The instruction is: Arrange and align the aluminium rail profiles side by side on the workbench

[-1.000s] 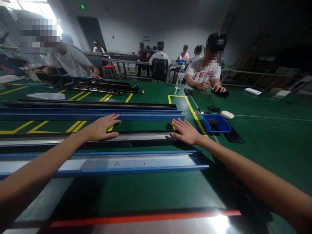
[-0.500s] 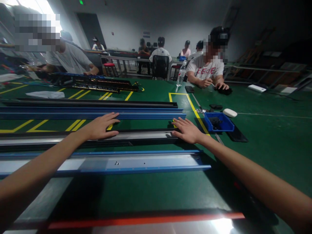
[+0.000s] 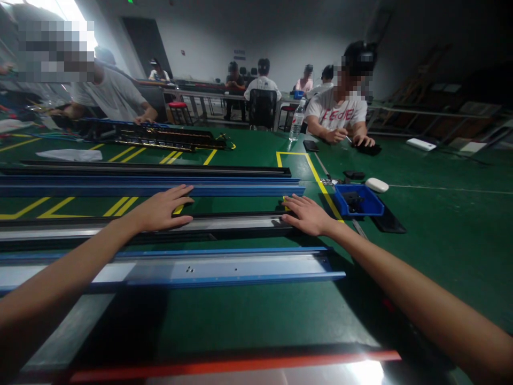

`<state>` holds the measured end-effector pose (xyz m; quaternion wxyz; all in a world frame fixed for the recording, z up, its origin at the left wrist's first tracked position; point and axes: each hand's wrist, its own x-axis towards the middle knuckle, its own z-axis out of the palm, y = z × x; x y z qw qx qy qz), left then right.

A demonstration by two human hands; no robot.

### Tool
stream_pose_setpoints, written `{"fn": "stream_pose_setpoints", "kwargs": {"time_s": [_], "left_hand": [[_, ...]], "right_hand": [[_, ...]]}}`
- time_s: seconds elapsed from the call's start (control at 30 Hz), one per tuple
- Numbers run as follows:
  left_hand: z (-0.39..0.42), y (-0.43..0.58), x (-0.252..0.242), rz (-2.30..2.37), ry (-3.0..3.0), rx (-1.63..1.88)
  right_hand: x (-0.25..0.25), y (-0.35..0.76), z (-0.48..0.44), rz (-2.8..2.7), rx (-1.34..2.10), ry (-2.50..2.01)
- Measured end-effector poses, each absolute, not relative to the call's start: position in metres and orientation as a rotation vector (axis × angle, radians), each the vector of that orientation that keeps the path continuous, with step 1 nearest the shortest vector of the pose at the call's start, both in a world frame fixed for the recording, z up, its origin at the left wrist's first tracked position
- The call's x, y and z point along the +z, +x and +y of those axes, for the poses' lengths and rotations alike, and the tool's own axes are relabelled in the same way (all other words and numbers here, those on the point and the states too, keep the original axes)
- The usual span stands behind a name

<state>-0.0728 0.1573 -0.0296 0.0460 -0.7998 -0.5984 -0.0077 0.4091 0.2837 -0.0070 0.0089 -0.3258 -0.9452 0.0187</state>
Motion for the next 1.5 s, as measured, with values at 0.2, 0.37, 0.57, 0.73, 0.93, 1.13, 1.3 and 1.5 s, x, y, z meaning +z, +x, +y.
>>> {"fn": "stream_pose_setpoints", "kwargs": {"time_s": [0.2, 0.37, 0.57, 0.73, 0.93, 1.13, 1.3, 1.5], "left_hand": [[0.156, -0.071, -0.027, -1.843, -2.428, 0.034], [0.156, -0.070, -0.027, -1.839, -2.420, 0.046], [0.156, -0.070, -0.026, -1.811, -2.401, 0.020], [0.158, -0.069, -0.027, -1.821, -2.372, 0.025], [0.161, -0.073, -0.029, -1.806, -2.386, -0.002], [0.165, -0.071, -0.026, -1.769, -2.392, -0.042], [0.174, -0.071, -0.025, -1.728, -2.387, -0.084], [0.177, -0.070, -0.024, -1.728, -2.393, -0.074]], "right_hand": [[-0.005, 0.410, 0.283, -2.946, 0.060, -0.991], [-0.005, 0.410, 0.283, -2.935, 0.089, -0.987], [-0.007, 0.410, 0.284, -2.923, 0.102, -1.019], [-0.009, 0.409, 0.285, -2.906, 0.097, -1.031], [-0.010, 0.408, 0.287, -2.895, 0.091, -1.037], [-0.011, 0.407, 0.290, -2.902, 0.044, -1.049], [-0.011, 0.406, 0.291, -2.901, 0.030, -1.058], [-0.009, 0.405, 0.291, -2.907, 0.037, -1.067]]}}
